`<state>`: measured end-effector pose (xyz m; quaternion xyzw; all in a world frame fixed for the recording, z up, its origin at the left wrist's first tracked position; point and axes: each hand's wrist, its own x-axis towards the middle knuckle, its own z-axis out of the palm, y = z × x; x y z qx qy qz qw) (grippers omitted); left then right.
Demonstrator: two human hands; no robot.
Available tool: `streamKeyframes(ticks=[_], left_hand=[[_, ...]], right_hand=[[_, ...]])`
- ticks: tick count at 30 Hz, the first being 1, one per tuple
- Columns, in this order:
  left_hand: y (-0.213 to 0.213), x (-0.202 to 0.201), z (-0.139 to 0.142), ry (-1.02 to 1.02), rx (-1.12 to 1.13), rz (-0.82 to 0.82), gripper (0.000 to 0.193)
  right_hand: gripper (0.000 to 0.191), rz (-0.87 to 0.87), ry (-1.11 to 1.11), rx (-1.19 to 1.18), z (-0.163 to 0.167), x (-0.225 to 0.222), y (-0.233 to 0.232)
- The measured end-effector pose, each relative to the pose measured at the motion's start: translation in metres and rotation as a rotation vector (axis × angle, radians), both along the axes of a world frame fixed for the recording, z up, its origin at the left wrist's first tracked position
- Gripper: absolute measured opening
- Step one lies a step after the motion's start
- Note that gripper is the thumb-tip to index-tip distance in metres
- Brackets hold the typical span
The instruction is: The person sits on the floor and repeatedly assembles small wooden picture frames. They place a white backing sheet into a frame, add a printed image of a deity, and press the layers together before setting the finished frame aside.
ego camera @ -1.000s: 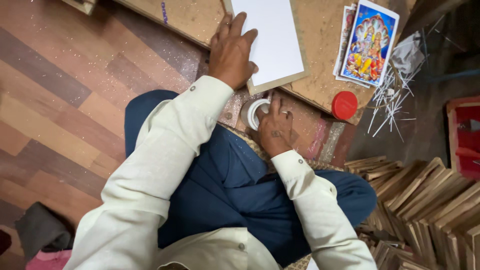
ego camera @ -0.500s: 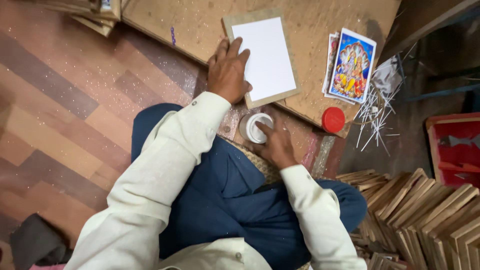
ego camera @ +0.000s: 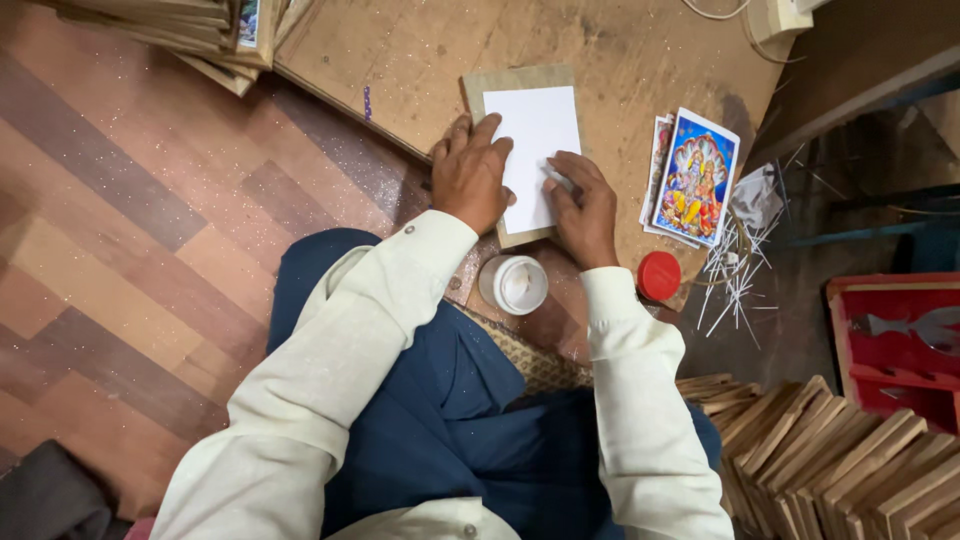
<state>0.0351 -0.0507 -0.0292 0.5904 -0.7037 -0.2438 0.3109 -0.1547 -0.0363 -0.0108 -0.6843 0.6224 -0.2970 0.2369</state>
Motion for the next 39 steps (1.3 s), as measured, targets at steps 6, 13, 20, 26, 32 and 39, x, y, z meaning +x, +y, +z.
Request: streamKeyframes(ticks=[6, 13, 20, 26, 32, 39], left_hand=[[0.000, -0.003, -0.007, 0.009, -0.048, 0.018, 0.058], [0.001, -0.004, -0.007, 0.016, -0.040, 0.026, 0.059], [-0.001, -0.003, -0.002, 0.002, 0.031, 0.017, 0.080], [-0.003, -0.002, -0.004, -0.008, 0.095, -0.009, 0.094], [-0.004, 0.001, 0.003, -0.026, 0.143, -0.032, 0.099], [0.000, 0.003, -0.002, 0.004, 0.088, -0.038, 0.093]], right_hand=[[0.032, 0.071, 0.161, -0.161, -0.023, 0.002, 0.005], [0.035, 0.139, 0.215, -0.155, -0.040, -0.006, 0.009], [0.033, -0.061, -0.393, -0.058, -0.031, -0.044, -0.007], [0.035, -0.047, 0.054, -0.110, -0.038, -0.035, -0.003], [0.030, 0.104, -0.115, -0.066, -0.020, -0.031, -0.007], [0.036, 0.243, 0.314, -0.123, -0.021, -0.001, 0.003]])
